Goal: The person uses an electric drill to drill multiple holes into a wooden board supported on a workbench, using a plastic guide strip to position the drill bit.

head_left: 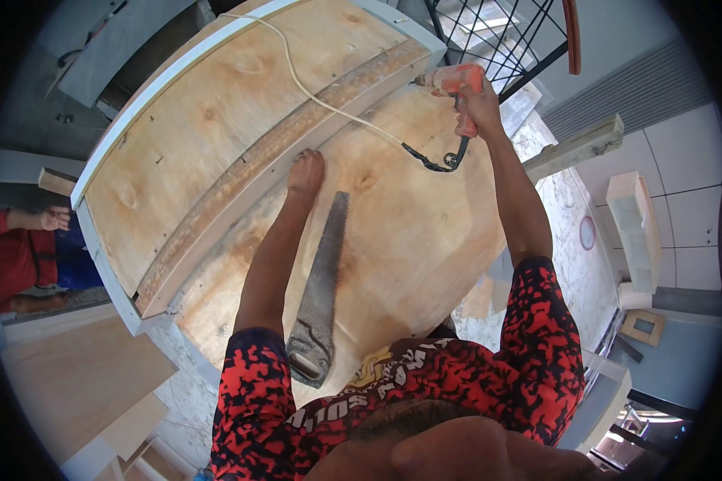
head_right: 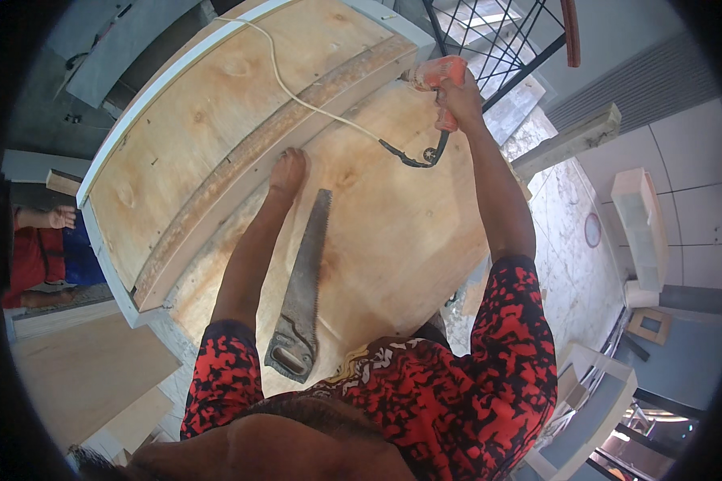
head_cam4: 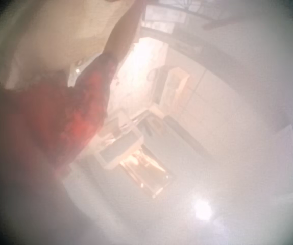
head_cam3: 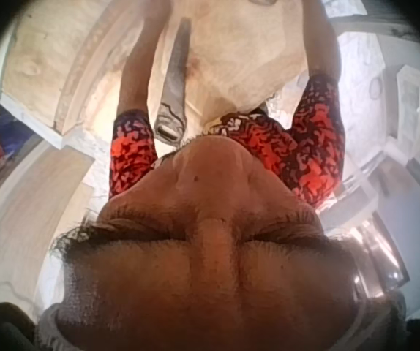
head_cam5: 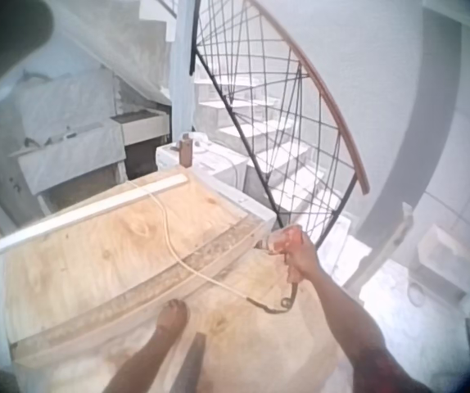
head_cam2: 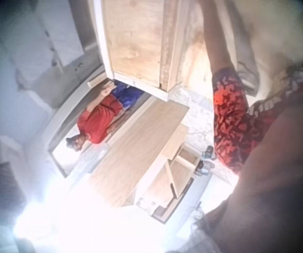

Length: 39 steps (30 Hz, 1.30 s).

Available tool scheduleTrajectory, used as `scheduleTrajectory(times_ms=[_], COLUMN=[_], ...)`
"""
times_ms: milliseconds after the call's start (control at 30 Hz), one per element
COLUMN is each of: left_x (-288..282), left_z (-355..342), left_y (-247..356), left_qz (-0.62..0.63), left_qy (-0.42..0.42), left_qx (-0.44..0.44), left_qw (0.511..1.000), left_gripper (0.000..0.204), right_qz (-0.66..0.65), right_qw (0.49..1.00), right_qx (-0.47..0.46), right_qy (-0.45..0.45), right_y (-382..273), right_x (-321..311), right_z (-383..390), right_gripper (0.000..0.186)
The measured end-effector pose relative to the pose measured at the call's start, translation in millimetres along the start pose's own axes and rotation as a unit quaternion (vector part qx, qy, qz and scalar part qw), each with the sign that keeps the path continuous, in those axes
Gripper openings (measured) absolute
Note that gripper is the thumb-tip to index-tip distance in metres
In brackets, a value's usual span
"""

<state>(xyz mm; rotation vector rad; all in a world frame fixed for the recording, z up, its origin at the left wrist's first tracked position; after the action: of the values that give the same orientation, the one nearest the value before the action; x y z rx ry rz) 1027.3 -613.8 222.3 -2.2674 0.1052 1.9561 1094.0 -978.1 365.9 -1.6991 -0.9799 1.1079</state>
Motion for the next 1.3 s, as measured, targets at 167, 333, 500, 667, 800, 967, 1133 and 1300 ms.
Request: scheduleTrajectory(times_ms=[167, 333, 500, 667, 800, 967, 1133, 1300], left_x=[7, 8, 6, 1, 6, 10, 7, 4], left_z=[5, 3, 2, 4, 4, 2, 3, 4], left_y=[-5, -5, -3, -3, -5, -6, -6, -4], left_qz=[-0.013, 0.008, -0.007, 0.016, 0.021, 0.026, 0.027, 0.028], left_qy=[0.008, 0.009, 0.005, 0.011, 0.004, -0.018, -0.013, -0.006], left_qx=[0.009, 0.003, 0.001, -0.009, -0.015, -0.023, -0.02, -0.021], left_qw=[1.0, 1.0, 1.0, 1.0, 1.0, 0.999, 0.999, 0.999], left_gripper=[0.012, 0.012, 0.012, 0.013, 0.014, 0.014, 0.014, 0.013], right_qz=[-0.013, 0.025, 0.092, 0.084, 0.108, 0.058, 0.041, 0.066], right_qw=[0.999, 0.999, 0.995, 0.996, 0.994, 0.998, 0.999, 0.998], right_qx=[0.047, 0.008, -0.027, -0.001, -0.006, 0.008, 0.001, -0.015], right_qy=[-0.009, -0.024, -0.02, -0.025, -0.015, -0.021, -0.015, -0.014], right_y=[-8, -12, -7, -8, -22, -19, -16, -7], right_x=[6, 8, 7, 6, 11, 9, 7, 1], right_z=[11, 12, 3, 5, 14, 15, 14, 9], right_gripper=[0.045, 0.046, 0.05, 0.051, 0.049, 0.045, 0.046, 0.05])
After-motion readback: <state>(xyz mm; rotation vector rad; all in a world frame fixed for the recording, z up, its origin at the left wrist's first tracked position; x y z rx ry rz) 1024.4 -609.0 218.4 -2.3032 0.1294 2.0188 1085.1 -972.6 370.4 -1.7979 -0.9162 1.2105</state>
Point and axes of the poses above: each hand's wrist, its own z-axis away from the middle knuckle, its own x-axis out of the palm, y = z × x, the point moved 8 cm from there along -z, towards the middle knuckle, and after that the axes turned 9 degrees about -x, right-handed, at the moved point
